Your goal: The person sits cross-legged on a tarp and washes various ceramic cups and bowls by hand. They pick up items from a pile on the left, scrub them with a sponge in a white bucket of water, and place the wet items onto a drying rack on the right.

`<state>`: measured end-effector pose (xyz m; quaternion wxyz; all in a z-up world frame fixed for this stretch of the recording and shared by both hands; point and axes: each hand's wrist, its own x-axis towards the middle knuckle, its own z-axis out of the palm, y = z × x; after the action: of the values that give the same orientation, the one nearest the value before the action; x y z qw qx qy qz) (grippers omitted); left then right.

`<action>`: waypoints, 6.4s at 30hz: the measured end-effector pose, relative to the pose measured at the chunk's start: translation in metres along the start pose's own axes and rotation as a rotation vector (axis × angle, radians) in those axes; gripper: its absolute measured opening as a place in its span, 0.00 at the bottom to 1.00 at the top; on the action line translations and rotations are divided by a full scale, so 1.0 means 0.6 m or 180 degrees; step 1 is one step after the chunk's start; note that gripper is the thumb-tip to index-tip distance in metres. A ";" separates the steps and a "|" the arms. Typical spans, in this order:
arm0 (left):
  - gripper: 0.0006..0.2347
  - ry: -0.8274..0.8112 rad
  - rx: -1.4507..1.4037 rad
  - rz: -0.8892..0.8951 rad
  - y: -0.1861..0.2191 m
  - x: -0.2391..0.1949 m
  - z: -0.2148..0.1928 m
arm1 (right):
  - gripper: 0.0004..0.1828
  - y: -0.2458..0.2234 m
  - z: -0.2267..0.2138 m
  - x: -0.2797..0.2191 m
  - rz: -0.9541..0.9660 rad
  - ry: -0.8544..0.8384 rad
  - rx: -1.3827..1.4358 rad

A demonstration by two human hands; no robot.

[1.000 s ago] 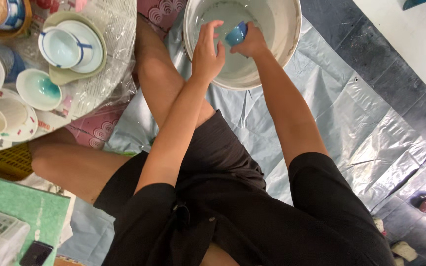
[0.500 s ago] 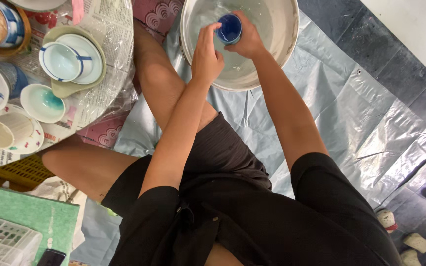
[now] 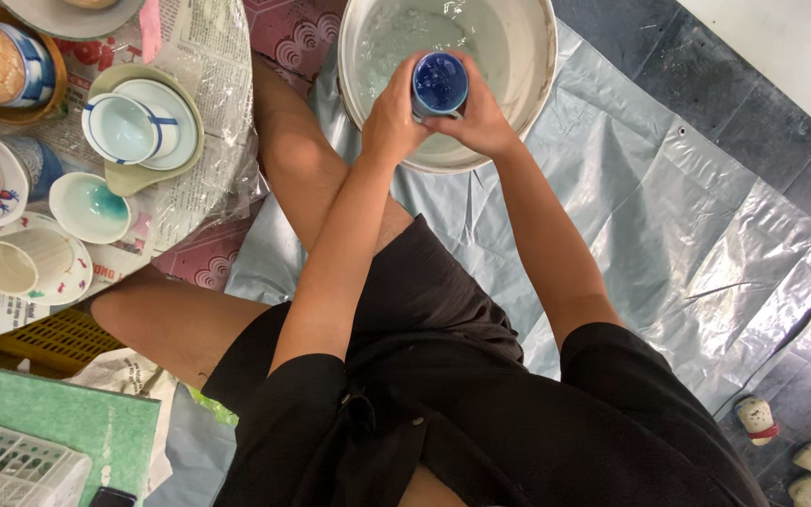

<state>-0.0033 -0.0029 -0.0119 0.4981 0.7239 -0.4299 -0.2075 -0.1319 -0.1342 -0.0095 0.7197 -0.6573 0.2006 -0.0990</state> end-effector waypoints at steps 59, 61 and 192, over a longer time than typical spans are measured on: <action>0.33 -0.2830 0.2502 -0.2074 -0.096 0.119 0.079 | 0.12 -0.026 -0.039 -0.043 -0.1181 0.0999 -0.1868; 0.35 -0.2926 0.2279 -0.2114 -0.125 0.134 0.090 | 0.12 -0.027 -0.041 -0.046 -0.1143 0.0986 -0.1881; 0.31 -0.0060 0.0333 0.0436 -0.039 0.058 0.090 | 0.14 -0.011 -0.039 -0.035 -0.1101 0.0494 -0.3025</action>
<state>-0.0136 -0.0580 -0.0512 0.4686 0.7158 -0.4933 -0.1570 -0.1599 -0.1473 -0.0010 0.2974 -0.9262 0.1646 -0.1630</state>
